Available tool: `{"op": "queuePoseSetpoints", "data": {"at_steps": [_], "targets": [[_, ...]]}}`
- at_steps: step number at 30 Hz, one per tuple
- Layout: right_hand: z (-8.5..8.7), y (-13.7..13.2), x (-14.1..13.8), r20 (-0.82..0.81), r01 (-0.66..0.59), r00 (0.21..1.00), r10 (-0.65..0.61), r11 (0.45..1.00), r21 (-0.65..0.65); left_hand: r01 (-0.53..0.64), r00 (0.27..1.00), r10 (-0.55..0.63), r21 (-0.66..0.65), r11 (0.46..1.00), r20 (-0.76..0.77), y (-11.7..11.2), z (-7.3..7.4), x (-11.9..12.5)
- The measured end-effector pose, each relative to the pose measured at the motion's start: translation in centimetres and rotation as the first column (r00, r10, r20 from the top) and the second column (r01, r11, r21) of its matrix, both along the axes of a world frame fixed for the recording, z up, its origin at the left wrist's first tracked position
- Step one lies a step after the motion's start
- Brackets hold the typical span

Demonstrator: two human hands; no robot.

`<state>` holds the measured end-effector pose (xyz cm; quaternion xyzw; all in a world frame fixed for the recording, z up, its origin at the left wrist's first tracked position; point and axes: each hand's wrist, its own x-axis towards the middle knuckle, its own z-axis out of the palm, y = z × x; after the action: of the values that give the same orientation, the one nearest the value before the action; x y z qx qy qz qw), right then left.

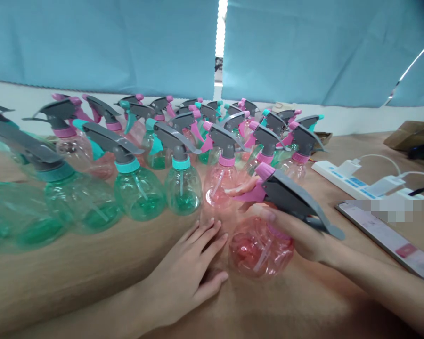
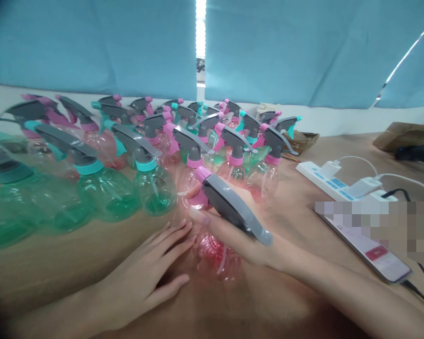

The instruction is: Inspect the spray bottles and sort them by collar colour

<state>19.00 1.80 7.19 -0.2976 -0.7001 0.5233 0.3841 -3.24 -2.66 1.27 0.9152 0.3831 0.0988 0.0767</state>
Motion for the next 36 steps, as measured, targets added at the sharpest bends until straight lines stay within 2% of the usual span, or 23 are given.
{"op": "queuePoseSetpoints", "data": {"at_steps": [3, 9, 11, 16, 19, 23, 28, 33, 36], "targets": [[-0.2, 0.0, 0.0, -0.019, 0.003, 1.0, -0.002, 1.0, 0.009, -0.005, 1.0, 0.005, -0.006, 1.0, -0.006, 0.0, 0.0, 0.0], [-1.0, 0.0, 0.8, 0.067, 0.005, 0.998, -0.004, 1.0, -0.021, -0.006, 1.0, 0.006, -0.003, 1.0, 0.015, 0.0, 0.0, 0.0], [-0.9, 0.0, 0.7, 0.054, 0.011, 0.999, -0.009, 0.999, -0.031, -0.006, 1.0, 0.006, -0.003, 1.0, 0.01, 0.0, -0.1, 0.0], [0.3, -0.1, -0.1, -0.041, -0.07, 0.997, 0.07, 0.997, -0.021, -0.001, 1.0, 0.001, 0.005, 1.0, -0.013, 0.0, -0.1, 0.0], [0.4, -0.1, -0.2, -0.051, -0.032, 0.998, 0.031, 0.999, -0.022, -0.003, 1.0, 0.003, -0.003, 1.0, -0.022, 0.1, -0.1, 0.0], [0.0, -0.1, 0.0, 0.026, 0.017, 1.0, -0.016, 0.999, -0.042, -0.004, 1.0, 0.004, -0.021, 1.0, -0.005, 0.1, 0.0, 0.0], [0.3, -0.2, -0.1, -0.049, -0.064, 0.997, 0.062, 0.997, -0.048, -0.01, 1.0, 0.01, -0.01, 1.0, 0.02, 0.1, -0.1, 0.0], [0.2, -0.1, 0.3, 0.069, 0.043, 0.996, -0.049, 0.996, 0.076, -0.002, 1.0, 0.002, 0.003, 1.0, -0.019, 0.1, 0.0, 0.0], [-0.3, 0.2, 0.8, 0.111, 0.085, 0.989, -0.096, 0.991, 0.1, -0.008, 1.0, 0.008, -0.004, 1.0, -0.016, 0.0, 0.0, 0.0]]}}
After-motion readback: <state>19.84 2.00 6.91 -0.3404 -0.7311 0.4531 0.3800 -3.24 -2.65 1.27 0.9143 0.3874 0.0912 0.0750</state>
